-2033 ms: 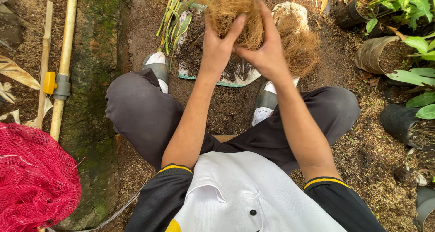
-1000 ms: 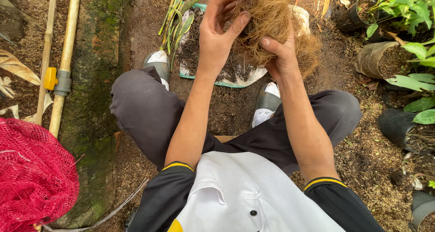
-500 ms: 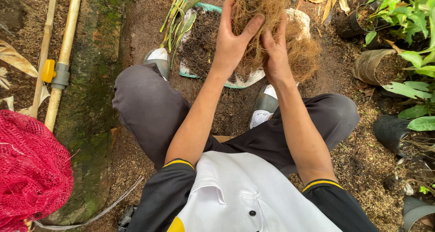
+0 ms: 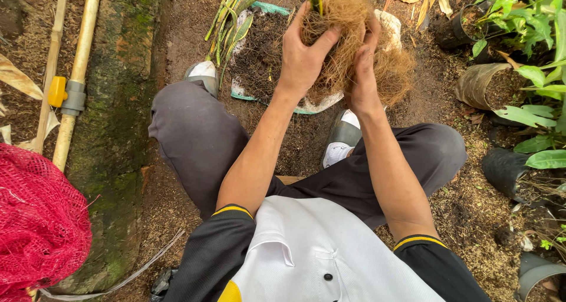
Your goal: The person sits on the ground and handles a snake plant seedling, pulling apart and shaping a mass of coconut coir fiber around the root ball. They press and mold the coir and soil around the roots, turning the plant as they work the material into place.
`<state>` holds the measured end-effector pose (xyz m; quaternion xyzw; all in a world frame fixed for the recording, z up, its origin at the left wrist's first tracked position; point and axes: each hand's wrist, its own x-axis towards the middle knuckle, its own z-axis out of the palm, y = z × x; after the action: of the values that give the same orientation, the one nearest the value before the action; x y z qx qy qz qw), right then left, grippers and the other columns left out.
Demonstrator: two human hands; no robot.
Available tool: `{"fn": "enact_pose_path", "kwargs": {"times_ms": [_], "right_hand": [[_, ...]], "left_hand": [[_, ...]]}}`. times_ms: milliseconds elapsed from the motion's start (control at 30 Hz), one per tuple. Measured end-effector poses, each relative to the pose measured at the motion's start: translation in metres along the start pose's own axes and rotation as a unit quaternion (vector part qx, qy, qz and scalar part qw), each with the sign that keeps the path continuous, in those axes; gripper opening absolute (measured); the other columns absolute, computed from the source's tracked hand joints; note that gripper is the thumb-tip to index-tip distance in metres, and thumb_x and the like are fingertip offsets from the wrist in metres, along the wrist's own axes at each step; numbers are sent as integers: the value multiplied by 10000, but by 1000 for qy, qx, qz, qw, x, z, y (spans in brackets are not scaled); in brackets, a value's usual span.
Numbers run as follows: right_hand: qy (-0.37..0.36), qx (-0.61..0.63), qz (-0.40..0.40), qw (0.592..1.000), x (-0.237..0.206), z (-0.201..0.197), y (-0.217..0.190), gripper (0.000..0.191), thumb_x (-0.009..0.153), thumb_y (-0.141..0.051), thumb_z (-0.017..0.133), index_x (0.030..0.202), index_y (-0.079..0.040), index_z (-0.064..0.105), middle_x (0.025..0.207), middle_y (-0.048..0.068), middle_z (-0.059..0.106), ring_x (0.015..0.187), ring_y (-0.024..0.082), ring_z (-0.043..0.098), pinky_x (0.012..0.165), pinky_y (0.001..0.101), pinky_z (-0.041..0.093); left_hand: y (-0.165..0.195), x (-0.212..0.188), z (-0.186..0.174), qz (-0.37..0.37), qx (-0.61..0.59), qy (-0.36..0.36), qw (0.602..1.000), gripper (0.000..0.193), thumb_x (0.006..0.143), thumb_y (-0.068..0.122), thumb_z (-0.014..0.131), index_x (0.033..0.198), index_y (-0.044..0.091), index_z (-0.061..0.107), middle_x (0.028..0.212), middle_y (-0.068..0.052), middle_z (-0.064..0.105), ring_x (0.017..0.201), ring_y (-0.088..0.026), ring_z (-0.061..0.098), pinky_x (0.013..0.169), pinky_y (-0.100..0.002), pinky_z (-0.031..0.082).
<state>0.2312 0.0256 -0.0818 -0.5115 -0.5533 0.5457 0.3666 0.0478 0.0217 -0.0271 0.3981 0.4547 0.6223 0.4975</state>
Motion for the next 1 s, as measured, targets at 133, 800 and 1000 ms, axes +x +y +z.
{"fn": "enact_pose_path", "kwargs": {"times_ms": [133,800,1000], "right_hand": [[-16,13,-73,997,-1,8,-13,788,1113,-642,474,1661,-183,143,1446,194,259,1318,295,249,1141,420,232],[-41,-24,-233,971,-8,25,-55,726,1140,-593,507,1673,-204,202,1732,25,257,1590,187,219,1344,362,187],[-34,-7,-227,973,-10,24,-53,767,1128,-599,541,1671,-179,200,1721,29,244,1573,208,245,1333,384,227]], "left_hand": [[6,2,1,-7,-85,10,996,709,915,361,825,1420,0,483,1278,-145,681,1210,-242,672,1084,-382,529],[-18,4,-9,-1,-242,25,970,429,929,176,784,1304,28,638,1226,-101,727,1161,-213,698,1083,-385,551],[3,2,-5,3,-202,33,979,417,988,290,770,1263,-12,687,1203,-133,758,1122,-216,739,1057,-381,589]]}}
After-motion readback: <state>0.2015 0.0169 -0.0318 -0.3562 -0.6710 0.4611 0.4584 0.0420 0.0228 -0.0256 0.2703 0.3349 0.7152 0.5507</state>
